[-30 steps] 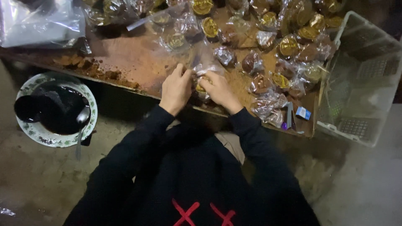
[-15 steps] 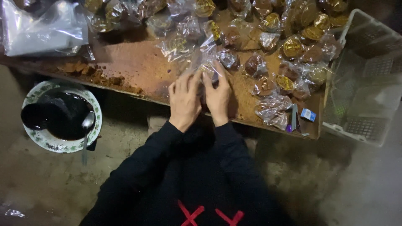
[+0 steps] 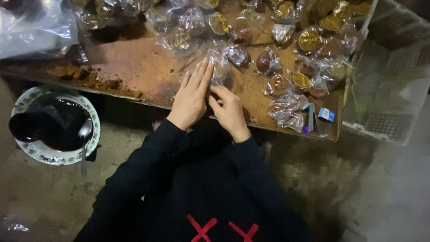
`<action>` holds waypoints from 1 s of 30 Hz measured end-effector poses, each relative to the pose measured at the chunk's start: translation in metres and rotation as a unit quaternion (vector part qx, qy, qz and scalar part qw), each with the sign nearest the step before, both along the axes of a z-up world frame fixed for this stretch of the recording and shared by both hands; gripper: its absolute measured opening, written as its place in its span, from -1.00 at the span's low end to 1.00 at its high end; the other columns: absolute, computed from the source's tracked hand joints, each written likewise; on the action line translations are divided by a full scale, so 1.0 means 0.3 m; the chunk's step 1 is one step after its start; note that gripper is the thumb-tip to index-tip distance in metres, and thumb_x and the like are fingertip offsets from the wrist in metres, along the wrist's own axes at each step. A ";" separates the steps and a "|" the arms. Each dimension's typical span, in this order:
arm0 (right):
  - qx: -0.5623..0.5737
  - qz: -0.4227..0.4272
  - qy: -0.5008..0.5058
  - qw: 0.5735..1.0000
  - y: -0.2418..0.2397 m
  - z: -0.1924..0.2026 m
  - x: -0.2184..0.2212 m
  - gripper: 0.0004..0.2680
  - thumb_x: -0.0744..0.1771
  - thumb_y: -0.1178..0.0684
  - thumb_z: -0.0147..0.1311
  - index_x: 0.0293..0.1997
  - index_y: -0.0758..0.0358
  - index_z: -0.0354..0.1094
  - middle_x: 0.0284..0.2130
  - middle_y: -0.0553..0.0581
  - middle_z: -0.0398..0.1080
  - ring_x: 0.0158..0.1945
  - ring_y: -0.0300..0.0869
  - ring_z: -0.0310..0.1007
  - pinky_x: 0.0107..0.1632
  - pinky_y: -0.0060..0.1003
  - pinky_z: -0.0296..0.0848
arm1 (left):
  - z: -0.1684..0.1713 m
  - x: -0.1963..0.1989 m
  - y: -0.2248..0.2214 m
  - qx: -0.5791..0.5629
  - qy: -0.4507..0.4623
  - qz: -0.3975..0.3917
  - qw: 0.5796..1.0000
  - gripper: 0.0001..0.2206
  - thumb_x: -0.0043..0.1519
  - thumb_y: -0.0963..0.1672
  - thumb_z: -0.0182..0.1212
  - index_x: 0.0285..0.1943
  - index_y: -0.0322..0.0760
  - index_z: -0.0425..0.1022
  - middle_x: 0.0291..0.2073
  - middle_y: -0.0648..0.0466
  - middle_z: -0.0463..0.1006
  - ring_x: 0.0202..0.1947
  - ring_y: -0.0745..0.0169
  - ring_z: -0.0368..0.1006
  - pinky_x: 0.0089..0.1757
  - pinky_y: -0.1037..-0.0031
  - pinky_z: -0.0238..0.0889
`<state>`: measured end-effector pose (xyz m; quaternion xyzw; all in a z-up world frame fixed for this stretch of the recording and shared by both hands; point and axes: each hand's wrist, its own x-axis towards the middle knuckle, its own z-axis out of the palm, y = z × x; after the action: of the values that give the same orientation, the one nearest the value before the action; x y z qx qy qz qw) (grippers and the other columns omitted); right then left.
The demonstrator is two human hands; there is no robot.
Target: The person places small round food items into plastic bags and seals each bag by heating the plastic edge with a lighter. The person handles multiple items one by one on a wooden table.
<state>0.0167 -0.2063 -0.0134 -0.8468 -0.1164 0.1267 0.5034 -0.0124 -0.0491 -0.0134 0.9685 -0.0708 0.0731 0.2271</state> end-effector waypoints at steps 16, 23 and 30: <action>0.002 0.084 -0.012 0.996 -0.194 0.343 0.144 -0.86 0.33 0.20 0.13 -0.04 0.21 0.53 -0.15 0.26 0.57 -0.03 0.01 0.58 0.04 -0.09 0.52 | 0.093 0.025 -0.005 -0.003 0.016 -0.088 0.996 -0.11 0.03 -0.28 0.18 0.65 -0.04 0.00 0.57 -0.14 -0.03 0.56 -0.14 -0.10 0.36 -0.10 -0.16; -0.344 -0.103 -0.154 0.920 -0.652 0.133 0.828 -0.51 0.45 -0.10 0.25 0.49 0.11 0.01 0.41 0.42 0.00 0.45 0.27 -0.06 0.34 0.44 -0.06 | 0.038 0.038 0.010 -0.033 0.041 -0.075 0.996 -0.12 0.15 -0.17 0.30 0.66 0.02 -0.15 0.56 -0.38 -0.20 0.55 -0.39 -0.12 0.37 -0.16 -0.06; -0.466 0.018 0.041 0.884 -0.442 0.332 0.802 -0.41 0.41 -0.29 0.03 0.52 0.31 -0.06 0.42 0.59 -0.16 0.40 0.44 0.00 0.36 0.37 0.07 | -0.015 0.136 -0.079 -0.044 -0.013 0.057 0.997 -0.44 0.27 0.11 0.30 0.36 -0.09 0.25 0.31 -0.34 0.31 0.25 -0.26 0.32 0.11 -0.11 0.27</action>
<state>0.2574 -0.3388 0.0863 -0.9756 -0.0387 0.2097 0.0526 0.0286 -0.0729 -0.0178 0.9590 -0.0151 0.1017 0.2641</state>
